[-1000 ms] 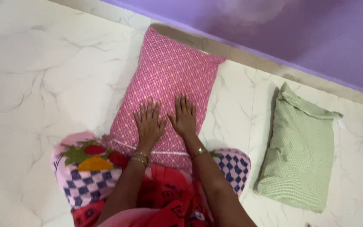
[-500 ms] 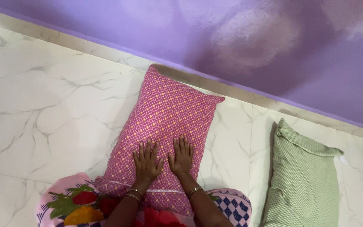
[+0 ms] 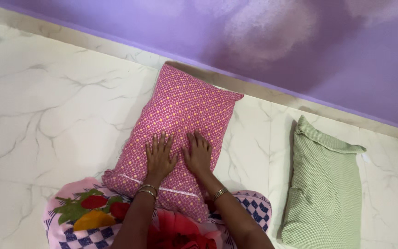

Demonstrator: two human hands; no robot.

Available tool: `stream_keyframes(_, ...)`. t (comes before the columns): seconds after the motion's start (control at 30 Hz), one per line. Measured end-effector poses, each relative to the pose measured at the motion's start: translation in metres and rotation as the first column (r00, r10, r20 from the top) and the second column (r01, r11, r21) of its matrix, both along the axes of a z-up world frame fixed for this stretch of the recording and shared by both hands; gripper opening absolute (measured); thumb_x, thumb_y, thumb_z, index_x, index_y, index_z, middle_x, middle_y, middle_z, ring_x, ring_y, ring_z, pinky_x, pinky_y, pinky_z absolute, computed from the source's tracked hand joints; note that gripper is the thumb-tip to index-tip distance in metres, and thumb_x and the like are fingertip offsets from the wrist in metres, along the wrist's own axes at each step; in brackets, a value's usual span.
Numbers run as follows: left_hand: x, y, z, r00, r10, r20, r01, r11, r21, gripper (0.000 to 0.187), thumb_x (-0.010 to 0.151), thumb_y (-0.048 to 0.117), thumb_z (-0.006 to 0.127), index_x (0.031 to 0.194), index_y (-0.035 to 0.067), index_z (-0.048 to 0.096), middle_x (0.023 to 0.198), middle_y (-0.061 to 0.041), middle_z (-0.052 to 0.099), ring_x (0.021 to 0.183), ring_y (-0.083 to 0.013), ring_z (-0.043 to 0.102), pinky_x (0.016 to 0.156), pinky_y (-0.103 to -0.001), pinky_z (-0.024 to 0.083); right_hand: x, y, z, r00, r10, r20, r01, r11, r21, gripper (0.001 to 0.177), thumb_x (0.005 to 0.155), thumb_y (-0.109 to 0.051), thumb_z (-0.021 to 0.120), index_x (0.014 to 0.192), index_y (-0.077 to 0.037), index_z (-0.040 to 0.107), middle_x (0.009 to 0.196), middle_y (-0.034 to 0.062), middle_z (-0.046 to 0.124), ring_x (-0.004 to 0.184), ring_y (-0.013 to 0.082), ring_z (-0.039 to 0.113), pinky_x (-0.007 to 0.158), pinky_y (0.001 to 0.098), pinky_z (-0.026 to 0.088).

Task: The person puts pillowcases on two pillows. First, a pink patterned pillowcase is placed over a white pillow and smoothed. Then, a green patterned pillowcase is placed over another white pillow, smoothed, and the edges are tucked in. Finally, the pink pillowcase is placed over the first pillow again and smoothed.

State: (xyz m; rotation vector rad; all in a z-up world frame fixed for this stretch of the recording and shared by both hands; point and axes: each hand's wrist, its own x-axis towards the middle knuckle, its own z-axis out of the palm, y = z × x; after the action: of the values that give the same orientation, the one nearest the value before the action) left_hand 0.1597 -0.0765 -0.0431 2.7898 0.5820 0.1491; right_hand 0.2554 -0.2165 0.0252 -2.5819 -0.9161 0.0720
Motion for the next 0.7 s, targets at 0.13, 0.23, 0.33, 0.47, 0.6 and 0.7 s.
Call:
stream_keyframes(0.13, 0.008, 0.014, -0.001, 0.989, -0.069, 0.127, 0.069, 0.998, 0.009, 0.079, 0.096, 0.054, 0.047, 0.162, 0.023, 0.017, 0.170, -0.012, 0.008, 0.155, -0.0380, 0.009, 0.122, -0.065, 0.005, 0.050, 0.013, 0.017, 0.999, -0.028, -0.015, 0.028, 1.000, 0.005, 0.065, 0.102, -0.052, 0.046, 0.155, -0.014, 0.041, 0.165, 0.0161, 0.032, 0.153, 0.0331, 0.025, 0.124, 0.0560, 0.014)
stream_keyframes(0.23, 0.008, 0.023, -0.006, 0.968, -0.123, 0.218, 0.118, 0.992, 0.034, 0.079, 0.095, 0.052, 0.049, 0.162, 0.024, 0.020, 0.170, -0.012, 0.012, 0.155, -0.0382, 0.013, 0.122, -0.065, 0.007, 0.114, 0.023, 0.017, 0.996, 0.053, 0.069, -0.048, 0.996, -0.069, 0.072, 0.101, -0.058, 0.042, 0.158, -0.014, 0.038, 0.168, 0.0153, 0.027, 0.156, 0.0309, 0.020, 0.125, 0.0571, 0.010)
stream_keyframes(0.33, 0.013, 0.034, -0.011, 0.959, -0.166, 0.231, 0.166, 0.986, 0.021, 0.078, 0.094, 0.052, 0.050, 0.162, 0.024, 0.022, 0.170, -0.012, 0.014, 0.155, -0.0390, 0.015, 0.121, -0.065, 0.007, 0.188, 0.033, 0.013, 0.997, 0.057, 0.060, -0.039, 0.963, -0.267, 0.076, 0.101, -0.063, 0.036, 0.161, -0.016, 0.030, 0.170, 0.0133, 0.018, 0.157, 0.0295, 0.013, 0.123, 0.0583, 0.005)
stream_keyframes(0.47, 0.014, 0.036, -0.018, 0.942, -0.189, 0.276, 0.190, 0.982, 0.023, 0.077, 0.095, 0.052, 0.051, 0.162, 0.026, 0.023, 0.170, -0.009, 0.014, 0.155, -0.0370, 0.015, 0.122, -0.065, 0.008, 0.221, 0.021, -0.025, 0.997, 0.013, 0.075, -0.001, 0.987, -0.160, 0.080, 0.100, -0.067, 0.030, 0.164, -0.018, 0.025, 0.169, 0.0134, 0.018, 0.157, 0.0295, 0.014, 0.123, 0.0586, 0.004)
stream_keyframes(0.6, 0.018, 0.040, -0.022, 0.934, -0.214, 0.285, 0.217, 0.976, 0.020, 0.081, 0.090, 0.053, 0.053, 0.160, 0.027, 0.021, 0.168, -0.008, 0.012, 0.154, -0.0355, 0.012, 0.119, -0.066, 0.007, 0.222, 0.021, -0.050, 0.998, -0.065, 0.007, 0.065, 0.985, -0.158, 0.081, 0.098, -0.069, 0.029, 0.162, -0.019, 0.031, 0.164, 0.0122, 0.034, 0.152, 0.0298, 0.027, 0.124, 0.0593, 0.011)
stream_keyframes(0.7, 0.025, 0.046, -0.019, 0.948, -0.238, 0.211, 0.237, 0.971, 0.032, 0.080, 0.092, 0.053, 0.050, 0.160, 0.027, 0.018, 0.169, -0.008, 0.008, 0.155, -0.0344, 0.008, 0.121, -0.064, 0.005, 0.215, 0.011, -0.053, 0.991, -0.124, -0.044, 0.114, 0.977, -0.182, 0.081, 0.097, -0.070, 0.034, 0.158, -0.016, 0.036, 0.160, 0.0138, 0.041, 0.150, 0.0330, 0.033, 0.121, 0.0623, 0.016)
